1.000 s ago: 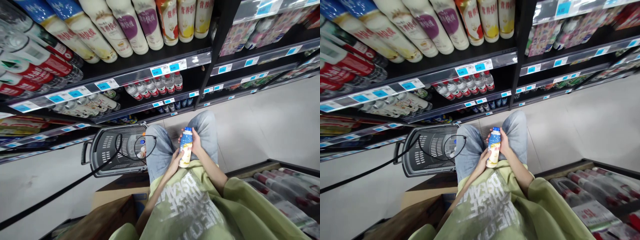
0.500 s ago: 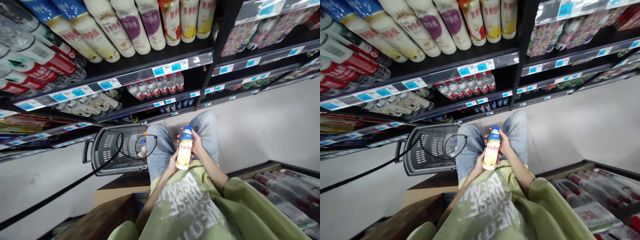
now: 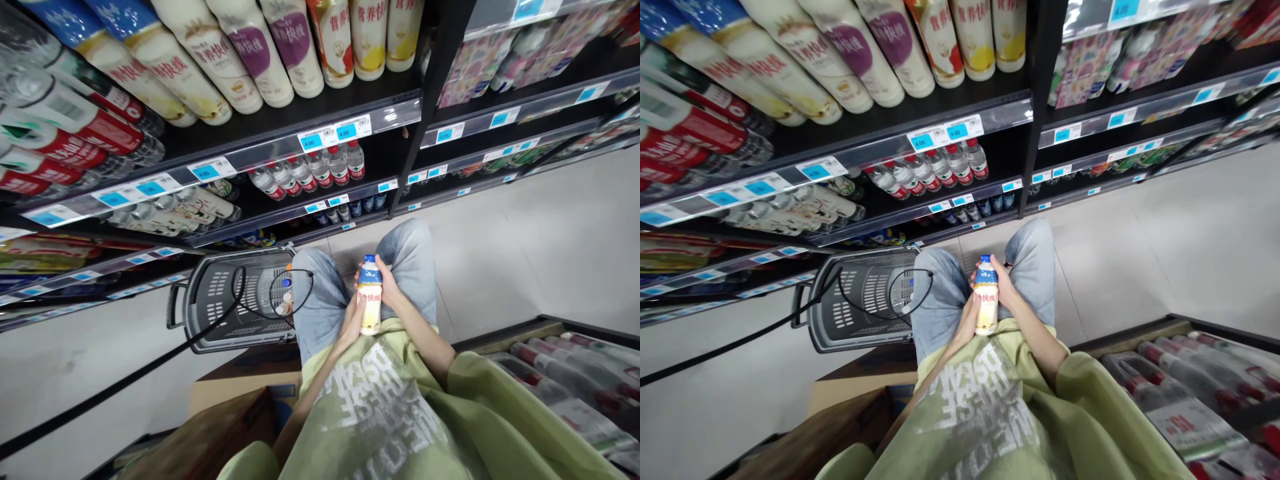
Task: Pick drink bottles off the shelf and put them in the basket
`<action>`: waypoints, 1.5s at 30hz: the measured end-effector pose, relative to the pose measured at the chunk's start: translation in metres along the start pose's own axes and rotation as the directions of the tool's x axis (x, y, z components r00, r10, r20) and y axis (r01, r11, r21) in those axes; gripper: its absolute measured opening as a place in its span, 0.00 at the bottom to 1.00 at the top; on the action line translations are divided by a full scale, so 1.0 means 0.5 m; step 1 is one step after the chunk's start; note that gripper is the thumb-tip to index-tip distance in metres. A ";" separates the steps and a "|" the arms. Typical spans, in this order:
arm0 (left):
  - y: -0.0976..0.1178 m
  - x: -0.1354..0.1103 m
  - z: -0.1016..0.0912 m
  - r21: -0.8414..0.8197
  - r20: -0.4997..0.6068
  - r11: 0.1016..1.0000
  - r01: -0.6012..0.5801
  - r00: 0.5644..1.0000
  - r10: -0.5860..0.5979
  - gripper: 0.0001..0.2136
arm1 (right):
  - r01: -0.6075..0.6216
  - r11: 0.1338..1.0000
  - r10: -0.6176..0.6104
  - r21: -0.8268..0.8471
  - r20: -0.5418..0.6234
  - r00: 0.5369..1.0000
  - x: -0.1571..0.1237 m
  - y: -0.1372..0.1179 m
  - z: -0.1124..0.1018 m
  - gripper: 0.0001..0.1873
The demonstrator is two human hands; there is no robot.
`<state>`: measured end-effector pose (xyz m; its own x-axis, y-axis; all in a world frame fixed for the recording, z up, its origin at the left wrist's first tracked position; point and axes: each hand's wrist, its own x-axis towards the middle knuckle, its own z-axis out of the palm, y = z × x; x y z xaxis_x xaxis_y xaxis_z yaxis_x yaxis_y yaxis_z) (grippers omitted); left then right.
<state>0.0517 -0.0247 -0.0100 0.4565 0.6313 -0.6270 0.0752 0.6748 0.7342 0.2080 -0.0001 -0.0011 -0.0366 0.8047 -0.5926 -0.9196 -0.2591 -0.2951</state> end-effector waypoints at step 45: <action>0.024 -0.033 -0.004 -0.185 0.413 0.946 0.267 0.894 -0.172 0.23 | 0.029 0.989 0.003 -0.146 0.217 0.976 -0.038 -0.023 0.021 0.42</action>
<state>0.0435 -0.0263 0.0084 0.7615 0.2907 -0.5794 0.0289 0.8777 0.4783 0.2152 -0.0068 0.0217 -0.1234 0.9004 -0.4172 -0.8534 -0.3109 -0.4184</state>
